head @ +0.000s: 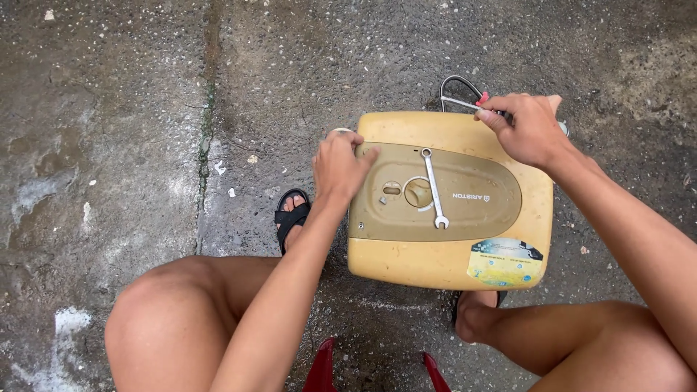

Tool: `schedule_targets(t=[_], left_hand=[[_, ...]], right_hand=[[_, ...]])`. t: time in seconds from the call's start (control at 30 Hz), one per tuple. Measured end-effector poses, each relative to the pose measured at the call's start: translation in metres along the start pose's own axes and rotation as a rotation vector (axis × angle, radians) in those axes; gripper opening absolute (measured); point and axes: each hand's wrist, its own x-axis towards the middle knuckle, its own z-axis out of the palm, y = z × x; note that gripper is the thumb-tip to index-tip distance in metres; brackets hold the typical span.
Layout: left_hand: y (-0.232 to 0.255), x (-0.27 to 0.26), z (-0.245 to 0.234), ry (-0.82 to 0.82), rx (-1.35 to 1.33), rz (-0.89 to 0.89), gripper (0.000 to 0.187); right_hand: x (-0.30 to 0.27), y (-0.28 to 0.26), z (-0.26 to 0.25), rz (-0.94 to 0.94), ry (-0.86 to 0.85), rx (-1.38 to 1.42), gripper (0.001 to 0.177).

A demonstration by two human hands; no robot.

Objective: The person uses a screwdriver to remove several screws from the top cover of a yellow water heater. After removing the screws, the person lifts off the cover to reveal the internal components and wiring.

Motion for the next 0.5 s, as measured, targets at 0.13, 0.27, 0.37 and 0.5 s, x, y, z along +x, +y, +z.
schedule_targets(t=[0.13,0.27,0.37,0.5], left_hand=[[0.002,-0.026,0.015,0.081,0.065,0.083,0.037],[-0.013,-0.023,0.029,0.220,0.117,0.195,0.022],[-0.018,-0.016,0.025,0.214,0.099,0.266,0.018],[-0.006,-0.024,0.008,0.166,0.066,0.363,0.018]], right_hand=[[-0.003,0.005,0.010,0.019,-0.009,-0.005,0.018],[-0.006,0.006,0.016,0.023,-0.022,0.049,0.018],[-0.009,0.008,0.019,0.032,-0.031,0.063,0.019],[-0.019,-0.008,0.001,0.047,-0.025,0.060,0.022]])
